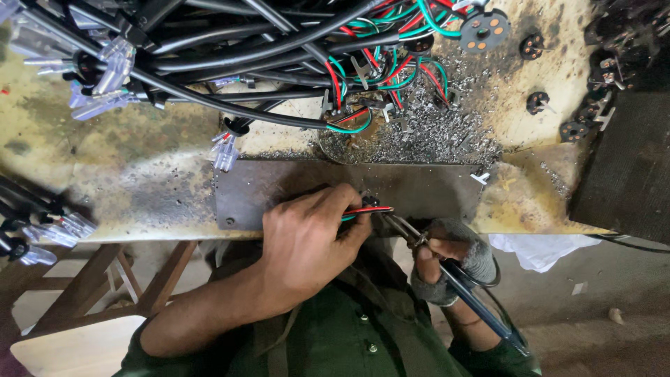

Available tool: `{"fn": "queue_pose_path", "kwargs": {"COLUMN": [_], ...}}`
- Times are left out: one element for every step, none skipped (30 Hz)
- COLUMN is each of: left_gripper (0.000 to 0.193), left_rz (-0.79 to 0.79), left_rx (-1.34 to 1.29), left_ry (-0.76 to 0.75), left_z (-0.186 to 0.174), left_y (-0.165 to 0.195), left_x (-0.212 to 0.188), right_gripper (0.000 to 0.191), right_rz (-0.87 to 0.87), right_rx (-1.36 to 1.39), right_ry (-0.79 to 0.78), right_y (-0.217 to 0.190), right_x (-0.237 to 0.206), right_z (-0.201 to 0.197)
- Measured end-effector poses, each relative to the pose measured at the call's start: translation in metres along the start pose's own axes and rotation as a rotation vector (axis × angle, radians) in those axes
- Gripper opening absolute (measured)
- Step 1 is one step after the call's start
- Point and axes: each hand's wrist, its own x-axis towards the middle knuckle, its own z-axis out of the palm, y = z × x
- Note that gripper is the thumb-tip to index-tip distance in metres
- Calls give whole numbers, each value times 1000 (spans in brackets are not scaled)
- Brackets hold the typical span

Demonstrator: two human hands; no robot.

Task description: The person solders electrical wire connections at a workbench. They hold a red wire against a terminal with one hand while applying a soldering iron with the other, then set the finished wire aside and pick up the next wire to solder another joint, repeating this across the episode.

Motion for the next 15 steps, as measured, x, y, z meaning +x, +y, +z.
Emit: {"fn": "queue_pose_path", "kwargs": {"left_gripper": [19, 19, 19, 19, 19, 19, 19, 19, 19, 18, 19, 19, 19, 19, 19], "left_rz": [-8, -5, 3, 9, 5, -1, -5, -3, 1, 2, 2, 2, 3, 1, -3], "left_rx": [7, 4, -2, -9, -8, -5, 0, 2, 1, -2, -2, -1, 0, 0, 0], "left_ry": [-7, -2, 3, 9, 14, 21, 28, 32, 34, 34, 29, 26, 25, 27, 30], "left_z": [0, 0, 0, 1, 1, 1, 1, 1, 1, 1, 1, 1, 2, 2, 3], "left_y": [0, 0, 0, 0, 1, 1, 1, 1, 1, 2, 2, 2, 1, 1, 1], "left_x": [0, 0, 0, 0, 0, 0, -1, -1, 0, 0, 0, 0, 0, 0, 0], "right_gripper": [6, 4, 11, 8, 11, 17, 16, 17, 18, 16, 16, 16, 14, 12, 11], "right_rz": [105, 207, 306, 154, -1, -155, -104, -55, -5, -103, -197, -292, -243, -193, -143], "right_rx": [12, 23, 31, -121, -268, -410, -285, -161, -40, -161, -283, -403, -380, -357, -332], "right_ry": [-179, -354, -525, -408, -294, -176, -112, -45, 23, -24, -73, -124, -110, -99, -89], "right_y": [-5, -9, -12, -14, -15, -14, -13, -11, -10, -9, -8, -9, -10, -13, -16], "right_x": [1, 6, 8, 6, 6, 4, 3, 2, 1, 1, 0, 0, 0, -1, -2], "right_z": [1, -2, -5, -1, -1, 1, 3, 5, 8, 9, 10, 10, 10, 10, 10]}}
